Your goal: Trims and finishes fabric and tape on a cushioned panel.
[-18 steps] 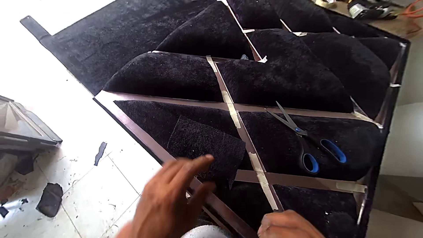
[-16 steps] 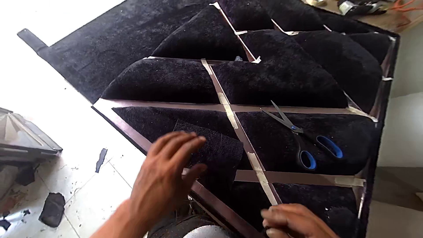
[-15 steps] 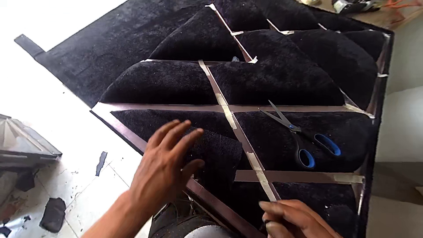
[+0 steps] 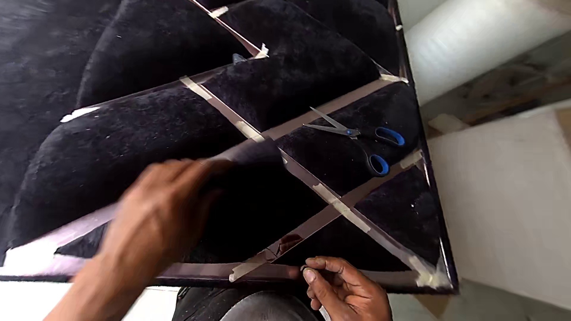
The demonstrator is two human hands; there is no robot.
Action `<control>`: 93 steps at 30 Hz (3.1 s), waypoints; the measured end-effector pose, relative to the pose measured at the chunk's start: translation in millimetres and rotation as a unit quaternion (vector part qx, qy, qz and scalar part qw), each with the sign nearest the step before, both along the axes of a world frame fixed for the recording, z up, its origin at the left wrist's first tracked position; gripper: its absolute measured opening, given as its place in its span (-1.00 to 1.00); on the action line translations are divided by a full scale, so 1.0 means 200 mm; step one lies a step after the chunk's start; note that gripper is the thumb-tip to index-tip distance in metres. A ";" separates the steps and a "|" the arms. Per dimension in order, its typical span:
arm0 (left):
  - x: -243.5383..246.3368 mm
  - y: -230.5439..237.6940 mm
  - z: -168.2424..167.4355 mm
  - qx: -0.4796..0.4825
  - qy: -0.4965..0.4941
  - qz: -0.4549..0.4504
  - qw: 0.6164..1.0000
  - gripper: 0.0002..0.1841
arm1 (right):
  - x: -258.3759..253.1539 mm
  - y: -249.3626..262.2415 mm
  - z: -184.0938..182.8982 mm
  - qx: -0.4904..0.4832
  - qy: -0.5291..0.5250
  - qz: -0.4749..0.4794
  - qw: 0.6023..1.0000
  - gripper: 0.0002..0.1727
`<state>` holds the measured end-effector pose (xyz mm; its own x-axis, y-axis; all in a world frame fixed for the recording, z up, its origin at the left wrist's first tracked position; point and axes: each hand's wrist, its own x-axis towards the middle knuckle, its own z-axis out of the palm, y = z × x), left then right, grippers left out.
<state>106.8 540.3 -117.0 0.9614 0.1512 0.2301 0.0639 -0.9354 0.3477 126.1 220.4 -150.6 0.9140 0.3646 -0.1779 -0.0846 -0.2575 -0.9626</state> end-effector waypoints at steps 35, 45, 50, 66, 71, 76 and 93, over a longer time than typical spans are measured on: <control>-0.17 -0.21 -0.33 0.057 0.004 -0.447 0.893 -0.66 | -0.31 0.37 -0.22 -0.176 -0.154 -0.262 0.936 -0.84; -0.16 -0.23 -0.30 0.065 0.020 -0.446 0.892 -0.65 | -0.27 0.34 -0.16 -0.247 -0.135 -0.213 0.936 -0.81; -0.17 -0.24 -0.29 0.071 0.027 -0.445 0.893 -0.65 | -0.24 0.28 -0.09 -0.295 -0.146 -0.171 0.929 -0.82; -0.17 -0.25 -0.27 0.061 0.050 -0.434 0.897 -0.65 | -0.17 0.25 -0.13 -0.360 -0.210 -0.062 0.907 -0.82; -0.18 -0.25 -0.26 0.062 0.059 -0.429 0.899 -0.65 | -0.15 0.24 -0.13 -0.369 -0.208 -0.047 0.905 -0.83; -0.19 -0.25 -0.25 0.062 0.066 -0.426 0.900 -0.65 | -0.13 0.23 -0.13 -0.358 -0.208 -0.036 0.910 -0.86; -0.29 -0.18 -0.25 -0.004 0.075 -0.380 0.922 -0.72 | -0.09 0.15 -0.09 -0.284 -0.137 0.004 0.949 -0.90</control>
<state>48.7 504.9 -166.4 0.8106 -0.5789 0.0883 -0.5620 -0.7267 0.3951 108.1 250.4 -168.3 0.9519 0.2884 -0.1036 0.1534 -0.7411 -0.6536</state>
